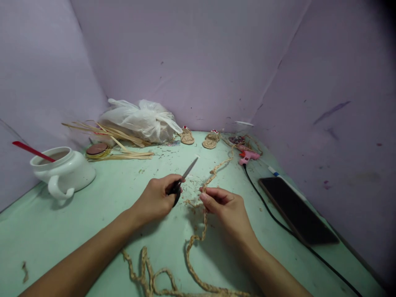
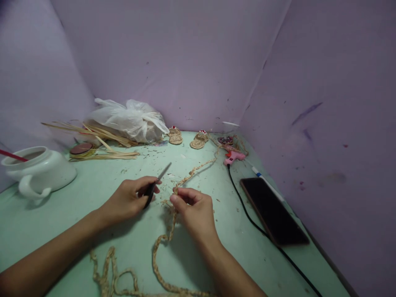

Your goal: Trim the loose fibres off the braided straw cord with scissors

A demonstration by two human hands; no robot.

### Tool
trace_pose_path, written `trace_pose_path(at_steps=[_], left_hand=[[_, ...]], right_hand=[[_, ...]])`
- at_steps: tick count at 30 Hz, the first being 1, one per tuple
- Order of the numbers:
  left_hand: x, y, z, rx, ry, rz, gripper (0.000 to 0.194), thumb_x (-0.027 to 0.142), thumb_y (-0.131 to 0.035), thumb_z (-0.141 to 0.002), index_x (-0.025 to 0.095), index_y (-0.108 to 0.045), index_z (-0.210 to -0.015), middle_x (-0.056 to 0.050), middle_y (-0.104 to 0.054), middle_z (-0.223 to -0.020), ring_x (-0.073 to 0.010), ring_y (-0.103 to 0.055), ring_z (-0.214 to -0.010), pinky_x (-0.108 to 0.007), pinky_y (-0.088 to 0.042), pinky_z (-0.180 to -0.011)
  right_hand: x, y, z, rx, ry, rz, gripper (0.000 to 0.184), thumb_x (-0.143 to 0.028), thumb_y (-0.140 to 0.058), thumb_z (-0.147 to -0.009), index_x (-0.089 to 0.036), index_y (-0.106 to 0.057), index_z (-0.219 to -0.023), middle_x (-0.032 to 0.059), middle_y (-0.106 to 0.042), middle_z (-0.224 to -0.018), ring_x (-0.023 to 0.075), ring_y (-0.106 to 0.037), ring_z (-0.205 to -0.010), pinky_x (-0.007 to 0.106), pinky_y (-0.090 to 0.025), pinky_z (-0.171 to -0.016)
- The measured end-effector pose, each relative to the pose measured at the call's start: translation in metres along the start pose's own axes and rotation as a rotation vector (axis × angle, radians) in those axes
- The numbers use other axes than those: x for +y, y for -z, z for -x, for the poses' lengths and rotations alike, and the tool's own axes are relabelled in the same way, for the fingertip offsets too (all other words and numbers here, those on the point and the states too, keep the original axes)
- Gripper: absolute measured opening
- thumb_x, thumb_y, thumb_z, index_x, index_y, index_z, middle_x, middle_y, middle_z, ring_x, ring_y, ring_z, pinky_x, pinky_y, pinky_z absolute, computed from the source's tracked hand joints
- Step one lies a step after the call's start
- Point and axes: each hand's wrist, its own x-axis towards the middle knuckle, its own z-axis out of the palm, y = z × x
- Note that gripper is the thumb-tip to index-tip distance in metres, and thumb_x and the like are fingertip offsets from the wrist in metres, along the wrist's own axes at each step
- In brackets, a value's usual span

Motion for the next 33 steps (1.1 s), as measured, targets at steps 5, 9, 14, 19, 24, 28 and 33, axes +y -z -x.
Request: trace_pose_path(at_steps=[5,9,14,19,24,28,33], left_hand=[[-0.0023,-0.0066,-0.0038,0.087,0.196,0.254,0.026,0.022,-0.054,-0.069,0.013,-0.056,-0.094,-0.002,-0.063,-0.072,-0.0116,-0.054,-0.06,-0.021,-0.041,-0.053],[0.0019,-0.0056,-0.0003,0.05,0.085,0.064,0.027,0.017,-0.048,-0.069,0.018,-0.057,-0.095,0.0,-0.064,-0.077,-0.0131,-0.056,-0.066,-0.023,-0.042,-0.06],[0.0016,-0.0032,0.0041,-0.036,-0.146,-0.332,0.054,0.011,-0.047,-0.061,0.021,-0.05,-0.114,-0.003,-0.064,-0.092,-0.0189,-0.056,-0.079,-0.033,-0.039,-0.075],[-0.0011,-0.0034,0.0038,-0.103,-0.206,-0.471,0.061,0.011,-0.045,-0.061,0.019,-0.043,-0.121,-0.005,-0.062,-0.086,-0.0201,-0.057,-0.078,-0.034,-0.039,-0.073],[-0.0024,-0.0016,0.0039,-0.116,-0.234,-0.493,0.06,0.009,-0.043,-0.062,0.017,-0.043,-0.122,-0.006,-0.063,-0.087,-0.0204,-0.057,-0.079,-0.034,-0.039,-0.071],[-0.003,-0.0009,0.004,-0.12,-0.234,-0.501,0.059,0.007,-0.042,-0.062,0.018,-0.044,-0.12,-0.006,-0.064,-0.087,-0.0199,-0.058,-0.078,-0.034,-0.04,-0.071],[-0.0015,-0.0004,0.0058,-0.128,-0.202,-0.533,0.055,0.006,-0.042,-0.064,0.019,-0.047,-0.117,-0.005,-0.066,-0.086,-0.0203,-0.059,-0.073,-0.032,-0.042,-0.066]], right_hand=[[-0.0012,-0.0006,0.0014,-0.012,0.004,-0.035,0.024,-0.036,-0.067,-0.063,-0.013,-0.069,-0.067,0.0,-0.058,-0.052,0.0109,-0.049,-0.048,0.026,-0.043,-0.051],[-0.0041,-0.0015,0.0016,0.032,-0.063,-0.118,0.029,-0.029,-0.074,-0.053,-0.012,-0.069,-0.077,0.0006,-0.062,-0.057,0.0111,-0.051,-0.048,0.026,-0.044,-0.049],[-0.0073,-0.0027,0.0019,0.017,-0.076,-0.138,0.028,-0.026,-0.074,-0.049,-0.012,-0.07,-0.073,0.0004,-0.062,-0.053,0.0102,-0.049,-0.045,0.025,-0.043,-0.047],[-0.0059,-0.0024,0.0026,-0.02,-0.036,-0.151,0.026,-0.024,-0.073,-0.049,-0.014,-0.07,-0.072,0.0014,-0.065,-0.055,0.0102,-0.048,-0.045,0.027,-0.043,-0.048],[-0.0069,-0.0018,0.0046,-0.073,-0.025,-0.104,0.019,-0.025,-0.072,-0.053,-0.014,-0.07,-0.068,0.0014,-0.064,-0.057,0.0104,-0.049,-0.048,0.026,-0.043,-0.049],[-0.0075,-0.0025,0.0062,-0.113,-0.043,-0.134,0.017,-0.027,-0.072,-0.054,-0.015,-0.07,-0.067,-0.0003,-0.062,-0.056,0.0101,-0.048,-0.049,0.024,-0.043,-0.049],[-0.0048,-0.0023,0.0046,-0.158,-0.067,-0.21,0.018,-0.027,-0.074,-0.054,-0.016,-0.071,-0.068,-0.0006,-0.062,-0.058,0.0094,-0.049,-0.05,0.023,-0.045,-0.049]])
